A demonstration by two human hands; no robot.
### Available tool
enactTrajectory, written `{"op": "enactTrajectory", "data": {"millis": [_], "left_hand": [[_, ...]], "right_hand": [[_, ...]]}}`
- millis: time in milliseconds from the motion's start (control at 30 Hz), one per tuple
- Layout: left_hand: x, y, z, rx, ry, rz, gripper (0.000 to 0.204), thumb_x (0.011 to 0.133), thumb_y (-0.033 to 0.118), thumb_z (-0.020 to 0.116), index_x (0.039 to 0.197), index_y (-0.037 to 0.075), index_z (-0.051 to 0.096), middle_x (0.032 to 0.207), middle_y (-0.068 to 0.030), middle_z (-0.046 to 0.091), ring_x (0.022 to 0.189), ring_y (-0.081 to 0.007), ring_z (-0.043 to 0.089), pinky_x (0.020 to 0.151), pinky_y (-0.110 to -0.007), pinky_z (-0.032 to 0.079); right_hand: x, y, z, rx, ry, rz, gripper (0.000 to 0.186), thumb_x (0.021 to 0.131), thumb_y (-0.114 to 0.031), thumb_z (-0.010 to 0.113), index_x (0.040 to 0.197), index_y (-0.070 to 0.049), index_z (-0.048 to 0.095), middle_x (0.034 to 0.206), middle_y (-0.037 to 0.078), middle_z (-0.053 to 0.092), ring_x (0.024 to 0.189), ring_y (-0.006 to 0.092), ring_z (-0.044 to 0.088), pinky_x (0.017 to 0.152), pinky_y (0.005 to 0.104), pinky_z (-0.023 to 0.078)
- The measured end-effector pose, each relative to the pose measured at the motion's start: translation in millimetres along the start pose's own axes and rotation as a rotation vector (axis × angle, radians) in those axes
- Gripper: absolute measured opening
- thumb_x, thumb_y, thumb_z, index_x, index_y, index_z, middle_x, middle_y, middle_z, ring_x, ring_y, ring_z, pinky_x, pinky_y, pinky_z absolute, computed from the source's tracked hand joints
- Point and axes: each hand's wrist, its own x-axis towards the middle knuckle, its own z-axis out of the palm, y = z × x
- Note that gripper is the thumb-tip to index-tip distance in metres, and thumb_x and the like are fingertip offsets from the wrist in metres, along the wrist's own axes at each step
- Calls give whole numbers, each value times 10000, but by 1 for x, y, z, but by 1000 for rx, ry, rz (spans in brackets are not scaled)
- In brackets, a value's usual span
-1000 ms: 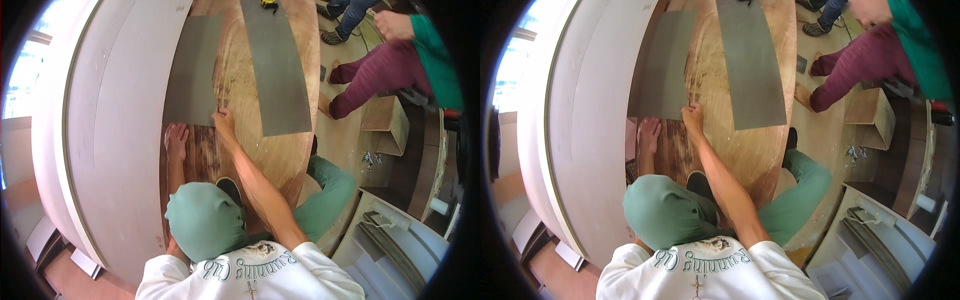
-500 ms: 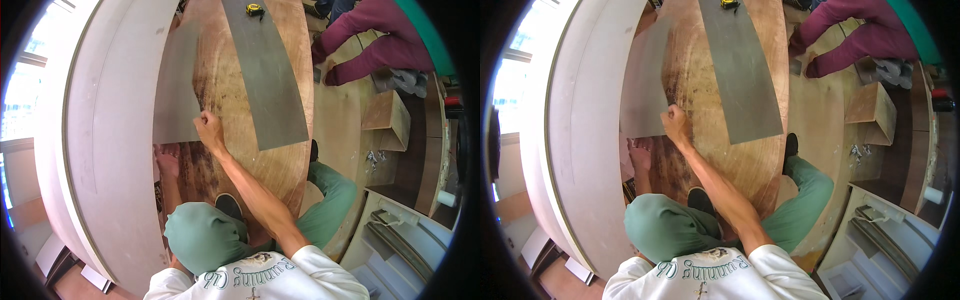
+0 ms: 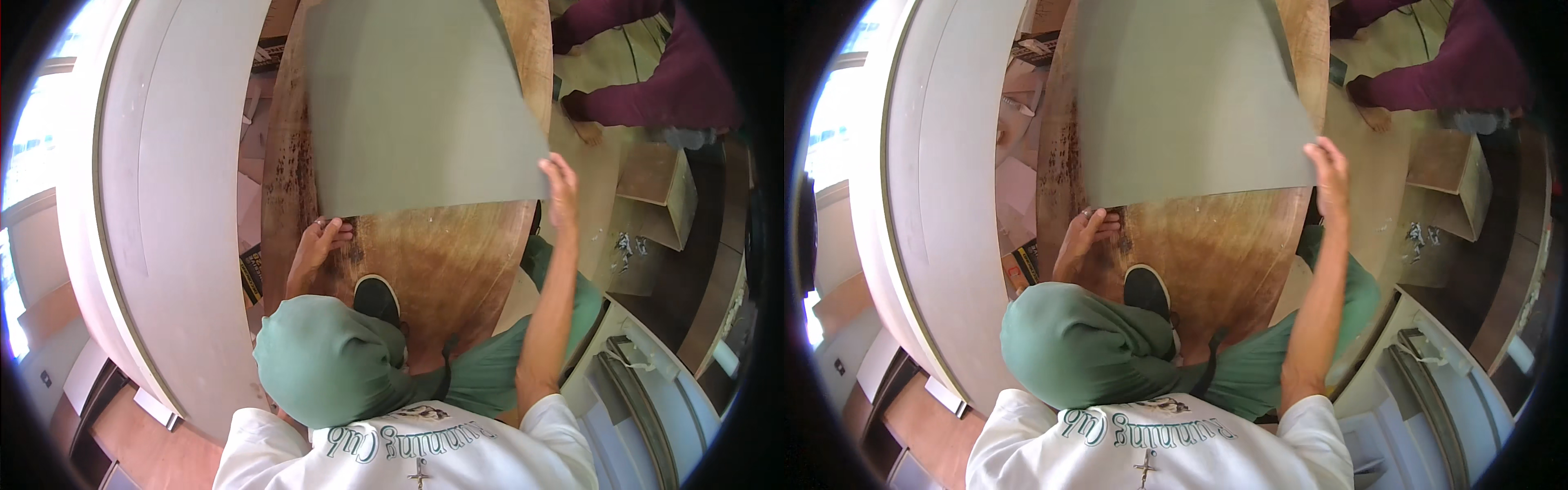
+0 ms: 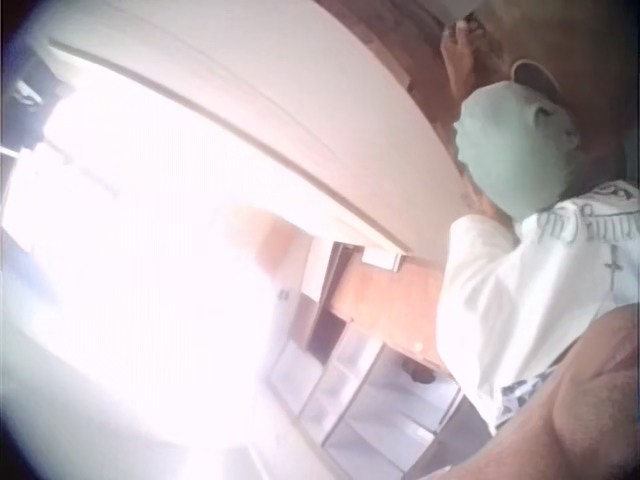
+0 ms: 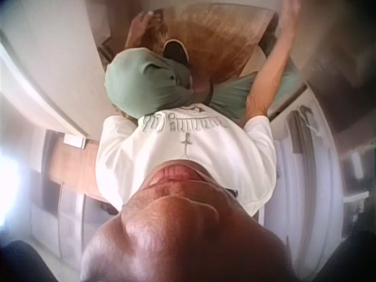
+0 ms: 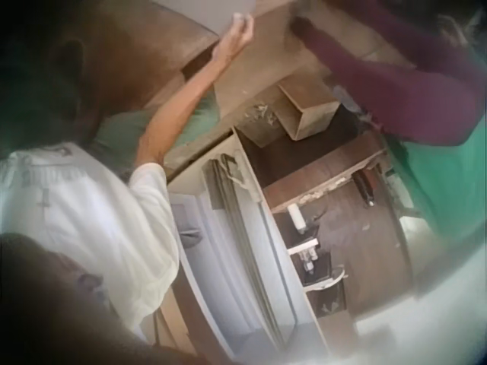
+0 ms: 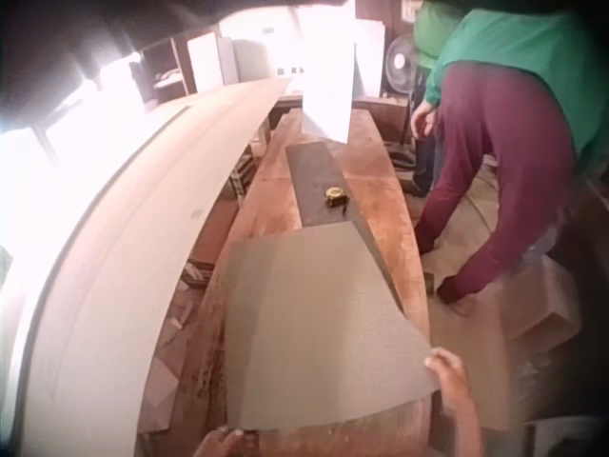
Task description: The person uses a utility knife to cut a thin laminate panel placed on top of a larger wooden board while two other people assist by holding and moving the materials.
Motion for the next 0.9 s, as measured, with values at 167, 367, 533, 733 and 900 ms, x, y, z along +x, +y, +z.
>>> {"op": "enactTrajectory", "data": {"millis": [167, 367, 533, 733, 900], "left_hand": [[3, -2, -32, 309, -163, -197, 392, 1037, 361, 592, 1215, 18, 659, 1025, -102, 743, 896, -180, 717, 800, -315, 558], [48, 24, -37, 445, 232, 284, 305, 1025, 265, 620, 1160, -3, 669, 914, -76, 716, 826, -135, 685, 733, -278, 538], [103, 54, -34, 494, 371, 501, 275, 1012, 232, 633, 1161, 3, 669, 955, -83, 699, 887, -143, 672, 776, -296, 539], [199, 90, -42, 405, 574, 713, 237, 993, 197, 633, 1114, -3, 677, 1053, -128, 696, 960, -211, 677, 842, -339, 533], [281, 130, -65, 494, 775, 875, 212, 950, 158, 616, 1062, -8, 688, 1035, -154, 682, 955, -298, 662, 873, -378, 514]], "right_hand": [[26, 28, -82, -406, -299, 147, 295, 942, -254, 679, 1140, -34, 676, 914, -43, 646, 890, 41, 540, 794, 238, 448], [37, 72, -69, -699, -14, -240, 357, 945, -203, 638, 1258, -31, 654, 1156, 132, 670, 1082, 226, 647, 927, 354, 508], [58, 30, 20, -647, 104, -359, 388, 934, -180, 624, 1306, -72, 647, 1297, 185, 611, 1191, 340, 617, 1009, 416, 491], [120, 0, 116, -627, 17, -624, 358, 935, -170, 603, 1275, -73, 659, 1338, 169, 589, 1214, 346, 592, 1029, 458, 457], [180, 7, 157, -748, 28, -687, 351, 931, -160, 590, 1264, -77, 665, 1353, 155, 580, 1243, 350, 559, 1067, 513, 396]]}}
